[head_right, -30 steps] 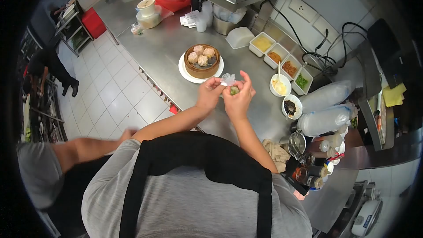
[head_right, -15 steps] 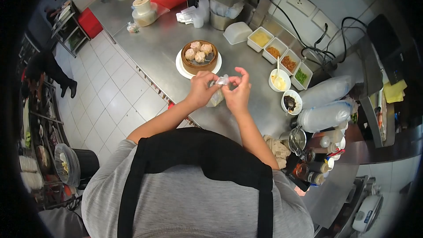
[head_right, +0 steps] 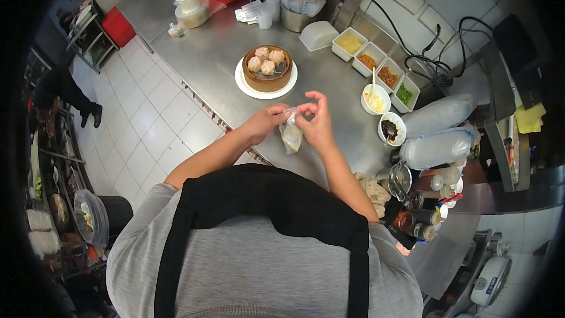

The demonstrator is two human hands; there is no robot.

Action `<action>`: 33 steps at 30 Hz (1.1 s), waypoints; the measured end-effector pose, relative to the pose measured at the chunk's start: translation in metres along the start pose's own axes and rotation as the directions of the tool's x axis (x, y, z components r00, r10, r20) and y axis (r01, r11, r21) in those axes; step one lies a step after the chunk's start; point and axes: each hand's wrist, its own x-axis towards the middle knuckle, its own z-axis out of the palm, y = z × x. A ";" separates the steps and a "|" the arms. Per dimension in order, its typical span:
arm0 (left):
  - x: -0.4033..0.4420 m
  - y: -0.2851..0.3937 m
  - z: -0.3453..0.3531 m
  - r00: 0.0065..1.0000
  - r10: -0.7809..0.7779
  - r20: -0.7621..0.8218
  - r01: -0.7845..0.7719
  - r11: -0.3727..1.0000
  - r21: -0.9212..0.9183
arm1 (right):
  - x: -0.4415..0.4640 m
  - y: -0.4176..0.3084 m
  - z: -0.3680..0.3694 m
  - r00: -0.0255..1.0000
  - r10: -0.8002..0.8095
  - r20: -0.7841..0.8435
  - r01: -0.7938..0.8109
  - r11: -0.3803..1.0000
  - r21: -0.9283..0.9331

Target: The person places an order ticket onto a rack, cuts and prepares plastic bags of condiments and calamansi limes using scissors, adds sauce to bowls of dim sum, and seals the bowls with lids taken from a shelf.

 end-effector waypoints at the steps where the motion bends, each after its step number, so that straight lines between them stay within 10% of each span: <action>1: 0.001 -0.002 0.001 0.998 -0.035 -0.048 0.033 0.999 -0.026 | -0.002 0.003 0.004 0.995 -0.082 -0.049 0.078 0.994 -0.082; 5: 0.008 -0.025 0.012 0.978 -0.117 -0.170 0.083 0.977 -0.194 | -0.018 -0.002 0.003 0.945 -0.326 -0.042 0.224 0.733 -0.642; 14: 0.009 -0.044 0.014 0.978 -0.049 -0.201 0.028 0.994 -0.103 | -0.040 0.026 0.008 0.974 0.200 -0.108 -0.211 0.972 -0.104; 24: 0.011 -0.047 0.003 0.946 0.191 -0.263 -0.116 0.954 0.276 | -0.043 0.031 0.015 0.952 0.301 -0.058 -0.286 0.940 0.186; 27: -0.001 -0.030 0.011 0.936 0.256 -0.244 -0.091 0.840 0.534 | -0.046 0.042 0.014 0.957 0.275 -0.093 -0.267 0.959 0.096; 30: -0.006 -0.032 0.012 0.724 0.688 -0.037 -0.345 0.409 0.845 | -0.045 0.041 0.016 0.954 0.259 -0.150 -0.251 0.965 0.070; 33: -0.007 -0.029 0.010 0.799 0.598 -0.065 -0.272 0.455 0.848 | -0.043 0.037 0.018 0.952 0.273 -0.141 -0.261 0.961 0.093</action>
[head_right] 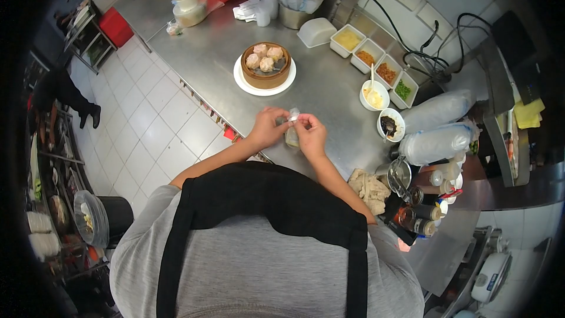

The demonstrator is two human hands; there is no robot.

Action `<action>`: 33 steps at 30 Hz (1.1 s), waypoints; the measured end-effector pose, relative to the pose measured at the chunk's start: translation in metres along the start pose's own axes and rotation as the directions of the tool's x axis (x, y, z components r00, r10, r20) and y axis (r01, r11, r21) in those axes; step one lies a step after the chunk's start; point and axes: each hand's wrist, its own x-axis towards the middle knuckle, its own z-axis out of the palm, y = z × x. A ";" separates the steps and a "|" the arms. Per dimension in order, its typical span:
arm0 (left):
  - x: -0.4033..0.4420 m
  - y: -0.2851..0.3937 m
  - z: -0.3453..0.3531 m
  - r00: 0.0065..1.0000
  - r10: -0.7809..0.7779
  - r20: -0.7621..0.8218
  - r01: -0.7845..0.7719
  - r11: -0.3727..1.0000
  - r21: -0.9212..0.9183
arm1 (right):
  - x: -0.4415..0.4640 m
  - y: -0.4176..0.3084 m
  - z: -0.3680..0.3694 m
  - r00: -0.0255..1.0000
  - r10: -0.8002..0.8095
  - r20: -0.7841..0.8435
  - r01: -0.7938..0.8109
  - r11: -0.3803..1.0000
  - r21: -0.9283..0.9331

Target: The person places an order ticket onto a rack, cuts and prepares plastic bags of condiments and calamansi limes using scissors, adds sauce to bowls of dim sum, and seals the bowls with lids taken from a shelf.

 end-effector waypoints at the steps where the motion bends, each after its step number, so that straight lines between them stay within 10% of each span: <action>1: 0.000 0.001 0.000 0.999 -0.049 0.009 0.049 0.998 -0.026 | 0.001 0.002 0.000 1.000 0.004 0.013 -0.004 1.000 0.011; 6: -0.002 0.003 0.006 0.992 -0.124 -0.007 0.122 0.985 -0.118 | -0.001 -0.006 0.001 0.996 0.029 0.079 -0.026 0.999 -0.035; 12: -0.001 0.003 0.001 0.971 0.230 -0.070 -0.210 0.954 0.216 | 0.004 0.003 -0.003 0.990 0.034 0.136 -0.043 0.997 0.065; 15: 0.000 0.009 -0.004 0.986 0.155 -0.061 -0.134 0.954 0.270 | 0.003 0.004 0.000 0.993 -0.070 0.092 0.069 0.998 0.012; 18: 0.002 0.012 -0.002 0.987 -0.160 0.025 0.158 0.985 0.070 | 0.005 -0.008 0.003 0.969 -0.246 0.012 0.245 0.961 -0.131; 25: 0.001 -0.019 0.010 0.969 -0.181 0.168 0.211 0.960 -0.185 | 0.008 -0.017 -0.004 0.977 -0.211 0.044 0.215 0.940 -0.264; 30: 0.003 -0.011 0.012 0.810 -0.417 0.413 0.587 0.552 -0.593 | 0.002 -0.027 -0.006 0.870 -0.487 0.073 0.455 0.740 -0.496; 33: 0.009 0.011 0.003 0.802 -0.458 0.384 0.593 0.533 -0.603 | 0.002 -0.030 -0.008 0.839 -0.535 0.095 0.479 0.646 -0.594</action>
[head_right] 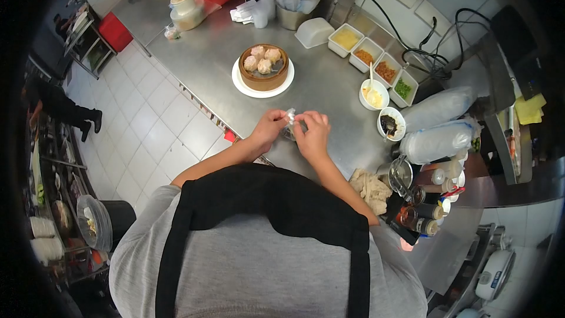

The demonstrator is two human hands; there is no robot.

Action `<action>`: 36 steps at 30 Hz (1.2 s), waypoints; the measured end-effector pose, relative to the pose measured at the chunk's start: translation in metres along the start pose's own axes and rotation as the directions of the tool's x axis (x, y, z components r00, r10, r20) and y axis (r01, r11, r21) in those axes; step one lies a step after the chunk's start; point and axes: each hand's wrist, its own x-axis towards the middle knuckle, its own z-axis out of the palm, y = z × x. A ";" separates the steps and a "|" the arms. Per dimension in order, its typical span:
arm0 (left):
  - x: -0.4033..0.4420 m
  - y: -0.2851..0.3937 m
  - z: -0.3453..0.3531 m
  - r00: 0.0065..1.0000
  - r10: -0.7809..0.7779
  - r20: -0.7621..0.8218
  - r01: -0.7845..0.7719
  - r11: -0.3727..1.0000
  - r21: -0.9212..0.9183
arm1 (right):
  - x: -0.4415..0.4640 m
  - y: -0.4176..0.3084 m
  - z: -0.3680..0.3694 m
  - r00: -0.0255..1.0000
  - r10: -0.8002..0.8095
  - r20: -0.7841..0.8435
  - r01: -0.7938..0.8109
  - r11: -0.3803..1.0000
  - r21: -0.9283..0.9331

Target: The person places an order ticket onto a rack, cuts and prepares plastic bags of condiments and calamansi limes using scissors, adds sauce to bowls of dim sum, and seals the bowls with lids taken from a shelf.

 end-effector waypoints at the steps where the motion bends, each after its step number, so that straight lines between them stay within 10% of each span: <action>1: 0.002 -0.006 0.001 0.997 0.068 -0.030 -0.067 0.997 0.048 | -0.002 -0.003 -0.003 0.997 0.073 0.032 -0.073 0.997 0.011; 5: 0.004 -0.020 0.001 0.983 0.181 -0.013 -0.179 0.980 0.090 | -0.005 0.000 -0.004 0.934 0.308 0.181 -0.339 0.924 0.178; 15: -0.004 -0.007 -0.003 0.869 0.496 0.011 -0.350 0.596 0.722 | -0.009 -0.004 0.002 0.968 0.233 0.095 -0.242 0.965 0.099; 18: -0.023 0.036 0.010 0.575 0.794 0.195 -0.460 0.118 0.880 | -0.008 -0.005 0.005 0.957 0.263 0.119 -0.278 0.951 0.137; 24: 0.002 -0.009 -0.011 0.871 0.476 0.122 -0.417 0.585 0.695 | -0.009 -0.013 0.001 0.954 0.278 0.115 -0.298 0.924 0.238; 30: -0.017 0.003 -0.007 0.769 0.637 -0.063 -0.436 0.594 0.677 | -0.005 -0.014 -0.005 0.953 0.242 0.183 -0.284 0.923 0.258; 36: -0.008 -0.009 -0.010 0.916 0.393 0.081 -0.385 0.805 0.451 | -0.013 -0.001 0.010 0.892 0.379 0.246 -0.450 0.698 0.557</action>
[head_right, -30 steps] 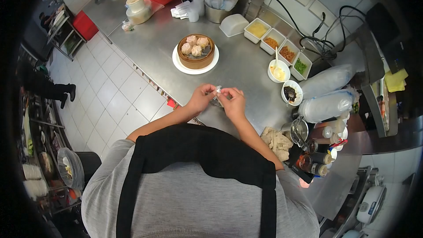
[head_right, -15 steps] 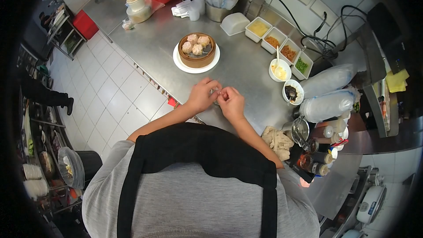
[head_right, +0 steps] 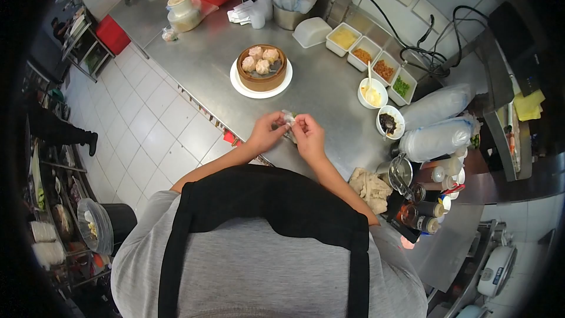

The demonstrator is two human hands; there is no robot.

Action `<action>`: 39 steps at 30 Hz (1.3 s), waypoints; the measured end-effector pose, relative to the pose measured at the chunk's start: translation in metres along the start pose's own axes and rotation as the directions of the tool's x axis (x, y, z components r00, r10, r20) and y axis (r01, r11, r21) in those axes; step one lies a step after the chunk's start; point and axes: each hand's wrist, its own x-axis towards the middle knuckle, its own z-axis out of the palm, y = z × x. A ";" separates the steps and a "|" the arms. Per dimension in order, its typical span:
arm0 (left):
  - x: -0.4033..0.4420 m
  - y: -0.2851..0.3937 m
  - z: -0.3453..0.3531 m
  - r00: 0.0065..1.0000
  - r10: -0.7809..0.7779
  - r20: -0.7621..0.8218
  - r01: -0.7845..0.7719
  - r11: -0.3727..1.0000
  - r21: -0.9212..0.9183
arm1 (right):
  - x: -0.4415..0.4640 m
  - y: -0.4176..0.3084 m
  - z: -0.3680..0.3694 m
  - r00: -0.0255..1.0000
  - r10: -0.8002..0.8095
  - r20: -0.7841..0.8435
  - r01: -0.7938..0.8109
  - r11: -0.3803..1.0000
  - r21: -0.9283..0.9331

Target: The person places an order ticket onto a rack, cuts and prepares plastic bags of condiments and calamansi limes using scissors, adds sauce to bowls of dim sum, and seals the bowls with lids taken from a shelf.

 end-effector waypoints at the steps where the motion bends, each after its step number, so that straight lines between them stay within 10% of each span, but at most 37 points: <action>1: 0.000 -0.004 0.002 1.000 0.005 0.002 -0.005 1.000 -0.010 | 0.000 0.004 0.000 0.999 0.039 0.000 -0.038 0.998 0.057; 8: -0.001 -0.011 0.001 0.986 0.164 0.026 -0.165 0.950 0.266 | 0.002 0.000 -0.004 0.996 0.062 0.059 -0.050 0.979 -0.199; 15: -0.004 -0.007 0.003 0.905 0.425 0.002 -0.372 0.789 0.490 | 0.004 0.001 -0.007 0.987 0.160 -0.013 -0.160 0.987 -0.032; 23: 0.008 -0.016 0.006 0.993 0.107 -0.040 -0.098 0.977 0.192 | 0.001 0.030 -0.014 0.991 0.131 0.031 -0.132 0.991 0.033; 28: 0.002 -0.005 0.016 0.885 0.465 -0.005 -0.389 0.748 0.538 | -0.007 0.038 -0.011 0.960 0.281 0.021 -0.270 0.896 0.351; 37: -0.003 -0.015 0.026 0.880 0.464 0.098 -0.431 0.697 0.573 | -0.029 -0.009 -0.015 0.993 0.021 -0.116 -0.040 0.986 -0.161; 39: -0.003 -0.022 0.031 0.884 0.447 0.138 -0.442 0.700 0.561 | -0.031 0.000 -0.013 0.961 -0.247 -0.121 0.202 0.932 -0.300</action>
